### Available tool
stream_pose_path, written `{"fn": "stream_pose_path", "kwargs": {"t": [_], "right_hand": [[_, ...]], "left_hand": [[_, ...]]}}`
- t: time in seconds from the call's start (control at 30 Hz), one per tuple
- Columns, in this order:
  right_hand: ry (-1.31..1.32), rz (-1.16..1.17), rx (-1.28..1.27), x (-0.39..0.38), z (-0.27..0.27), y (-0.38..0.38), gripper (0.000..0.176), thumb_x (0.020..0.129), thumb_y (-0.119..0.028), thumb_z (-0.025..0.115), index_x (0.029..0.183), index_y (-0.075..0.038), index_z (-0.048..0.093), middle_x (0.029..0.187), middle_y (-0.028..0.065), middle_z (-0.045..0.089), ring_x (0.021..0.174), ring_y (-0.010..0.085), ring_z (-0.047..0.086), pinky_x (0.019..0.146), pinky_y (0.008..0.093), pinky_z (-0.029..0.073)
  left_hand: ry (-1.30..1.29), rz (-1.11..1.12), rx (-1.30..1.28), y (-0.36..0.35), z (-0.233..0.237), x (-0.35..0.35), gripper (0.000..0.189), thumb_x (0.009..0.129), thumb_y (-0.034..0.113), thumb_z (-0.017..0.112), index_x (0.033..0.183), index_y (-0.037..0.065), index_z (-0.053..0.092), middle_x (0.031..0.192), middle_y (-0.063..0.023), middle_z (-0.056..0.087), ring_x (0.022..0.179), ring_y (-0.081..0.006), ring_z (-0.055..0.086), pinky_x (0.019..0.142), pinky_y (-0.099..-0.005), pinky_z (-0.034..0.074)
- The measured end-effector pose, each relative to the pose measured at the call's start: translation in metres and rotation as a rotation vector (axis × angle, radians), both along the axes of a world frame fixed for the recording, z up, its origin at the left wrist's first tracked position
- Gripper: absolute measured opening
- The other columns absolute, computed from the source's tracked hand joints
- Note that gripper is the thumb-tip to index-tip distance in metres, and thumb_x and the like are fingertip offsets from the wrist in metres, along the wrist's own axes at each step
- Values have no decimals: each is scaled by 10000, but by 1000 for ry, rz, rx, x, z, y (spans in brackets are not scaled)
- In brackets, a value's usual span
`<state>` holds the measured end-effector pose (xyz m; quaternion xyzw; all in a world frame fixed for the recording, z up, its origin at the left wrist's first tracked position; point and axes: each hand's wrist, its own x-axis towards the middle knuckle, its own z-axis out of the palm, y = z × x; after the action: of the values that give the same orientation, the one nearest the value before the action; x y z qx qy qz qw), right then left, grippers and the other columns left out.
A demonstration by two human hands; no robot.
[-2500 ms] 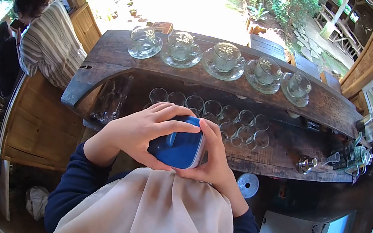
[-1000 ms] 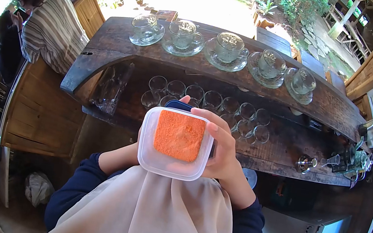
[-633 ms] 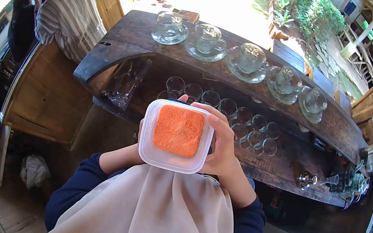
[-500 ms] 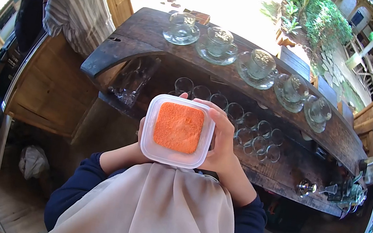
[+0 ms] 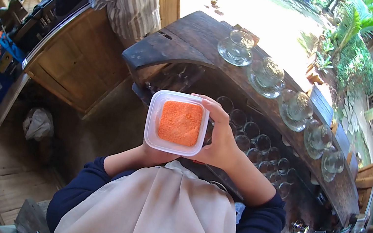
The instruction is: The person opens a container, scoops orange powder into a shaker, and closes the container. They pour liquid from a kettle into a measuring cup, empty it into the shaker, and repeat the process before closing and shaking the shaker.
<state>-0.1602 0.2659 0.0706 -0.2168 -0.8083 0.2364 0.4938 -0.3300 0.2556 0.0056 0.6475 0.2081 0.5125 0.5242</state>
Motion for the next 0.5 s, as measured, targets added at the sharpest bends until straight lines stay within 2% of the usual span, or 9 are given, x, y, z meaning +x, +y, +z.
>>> {"fn": "stream_pose_path", "kwargs": {"t": [0.03, 0.1, 0.13, 0.17, 0.2, 0.23, 0.33, 0.43, 0.5], "right_hand": [[-58, 19, -38, -4, -1, 6, 1203, 488, -162, 938, 1398, -110, 154, 1354, 226, 364, 1237, 334, 438, 1017, 436, 370], [-83, 86, -86, -8, 2, 20, 1209, 496, -267, 940, 1405, -103, 160, 1387, 222, 341, 1268, 326, 402, 1005, 423, 360], [-147, 151, -48, -9, 15, 28, 1191, 515, -343, 920, 1406, -95, 171, 1399, 220, 335, 1281, 320, 387, 982, 410, 367], [-211, 215, -11, -10, 26, 37, 1179, 534, -419, 900, 1407, -88, 182, 1411, 218, 329, 1293, 314, 372, 959, 398, 374], [-210, 242, -75, -9, 35, 46, 1092, 554, -389, 893, 1402, -82, 278, 1416, 217, 316, 1305, 354, 349, 1043, 449, 320], [-235, 184, -80, -10, 44, 55, 828, 684, -353, 824, 1325, -52, 396, 1349, 198, 403, 1231, 333, 440, 982, 417, 382], [-409, 86, -133, -25, 40, 89, 257, 855, -128, 634, 1083, -32, 564, 1032, 120, 570, 886, 259, 613, 780, 338, 487], [-712, 159, -236, -42, 12, 126, 177, 857, -71, 595, 1031, -37, 585, 996, 124, 569, 867, 290, 609, 757, 374, 499], [-723, 196, -150, -54, -30, 157, 195, 825, -64, 609, 1018, -45, 593, 999, 129, 569, 881, 297, 612, 759, 379, 503]], "left_hand": [[0, 16, 0, 2, -1, -5, 653, 778, 202, 754, 1311, 53, 408, 1288, -107, 515, 1172, -218, 530, 976, -352, 437], [52, 244, 123, 6, -1, -19, 693, 641, -52, 804, 1234, 15, 450, 1186, -106, 580, 1068, -203, 599, 897, -295, 483], [54, 257, 122, 8, -2, -26, 693, 641, -52, 804, 1234, 15, 450, 1186, -106, 580, 1068, -203, 599, 897, -295, 483], [-302, 49, -193, 9, -4, -32, 645, 728, 163, 664, 1303, 52, 393, 1275, -119, 495, 1137, -245, 535, 917, -346, 471], [-656, -169, -506, 9, -7, -39, 654, 815, 377, 524, 1372, 90, 336, 1364, -132, 410, 1206, -287, 472, 936, -396, 459], [-1009, -399, -815, 10, -11, -46, 719, 902, 592, 384, 1441, 128, 279, 1453, -146, 325, 1274, -329, 409, 956, -446, 447], [-984, -283, -799, 15, -36, -69, 696, 901, 545, 441, 1434, 122, 296, 1460, -145, 314, 1230, -368, 429, 955, -446, 446], [-990, -195, -847, 13, -41, -83, 686, 893, 544, 454, 1422, 127, 323, 1463, -142, 303, 1187, -344, 448, 938, -442, 454], [-1082, -240, -906, 11, -44, -90, 705, 873, 565, 473, 1420, 144, 327, 1463, -135, 297, 1182, -320, 438, 910, -431, 467]]}}
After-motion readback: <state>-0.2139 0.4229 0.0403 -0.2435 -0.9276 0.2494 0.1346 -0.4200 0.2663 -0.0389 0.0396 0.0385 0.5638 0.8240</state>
